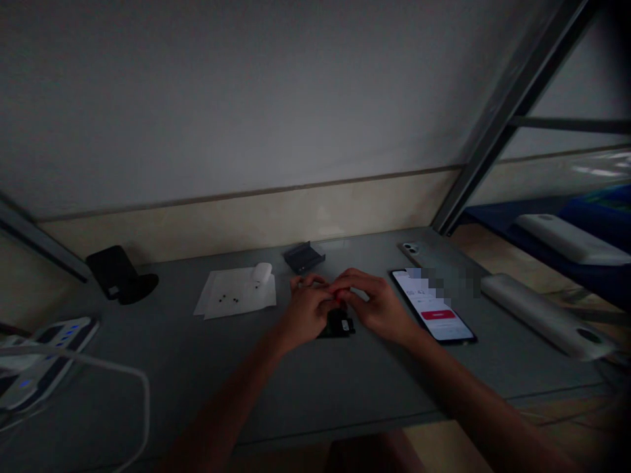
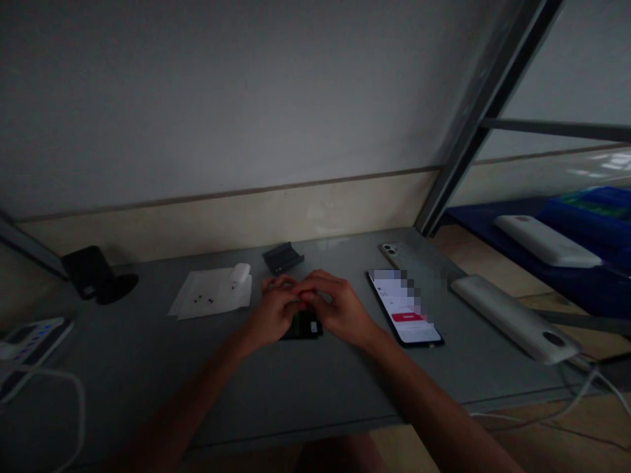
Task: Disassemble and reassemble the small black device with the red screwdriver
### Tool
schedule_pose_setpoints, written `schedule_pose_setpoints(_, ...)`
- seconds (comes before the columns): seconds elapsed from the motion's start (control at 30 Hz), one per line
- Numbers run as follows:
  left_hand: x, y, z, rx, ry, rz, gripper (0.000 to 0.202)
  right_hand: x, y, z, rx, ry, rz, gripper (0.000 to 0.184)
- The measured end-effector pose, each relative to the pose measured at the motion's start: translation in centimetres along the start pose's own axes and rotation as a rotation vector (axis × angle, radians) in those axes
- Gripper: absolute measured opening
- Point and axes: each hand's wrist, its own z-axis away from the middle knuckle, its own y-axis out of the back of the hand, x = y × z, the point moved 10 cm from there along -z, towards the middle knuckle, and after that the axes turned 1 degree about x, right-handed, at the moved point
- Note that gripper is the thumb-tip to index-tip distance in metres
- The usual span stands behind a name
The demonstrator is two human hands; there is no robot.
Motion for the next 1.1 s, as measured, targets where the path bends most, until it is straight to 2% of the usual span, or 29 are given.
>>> schedule_pose_setpoints(0.1,0.2,0.4,0.2,-0.006,-0.006,0.026,0.014,0.4,0.5,0.0,0.050,-0.040,0.049,0.010)
schedule_pose_setpoints(0.2,0.1,0.6,0.0,0.022,0.007,0.059,0.016,0.4,0.6,0.0,0.084,-0.045,0.092,0.015)
schedule_pose_setpoints(0.3,-0.2,-0.1,-0.2,-0.004,0.025,0.041,0.016,0.0,0.2,-0.1,0.057,-0.016,0.051,0.016)
schedule_pose_setpoints(0.43,-0.1,-0.9,0.0,-0.063,0.001,-0.011,0.028,0.3,0.1,-0.1,0.002,-0.071,-0.021,0.015)
schedule_pose_setpoints(0.53,0.0,-0.1,0.3,-0.045,-0.015,-0.016,0.023,0.6,0.7,0.0,0.046,-0.096,0.031,0.006)
schedule_pose_setpoints(0.67,-0.1,1.0,0.5,-0.004,-0.020,0.045,0.026,1.0,0.4,0.0,0.077,-0.104,0.038,0.013)
schedule_pose_setpoints(0.8,-0.1,0.3,0.2,0.002,-0.033,0.062,0.018,0.9,0.2,0.1,0.095,-0.064,-0.061,0.025)
schedule_pose_setpoints(0.9,-0.2,-0.4,0.0,0.000,-0.010,0.037,0.021,1.2,0.0,0.3,0.037,-0.094,-0.090,0.014)
schedule_pose_setpoints(0.97,-0.2,-0.7,0.0,-0.021,0.001,0.012,0.025,1.5,-0.3,0.4,-0.020,-0.142,-0.090,0.015)
schedule_pose_setpoints(1.1,-0.2,-1.0,0.0,-0.068,-0.006,-0.010,0.028,1.9,-0.3,0.4,-0.005,-0.204,-0.083,0.012)
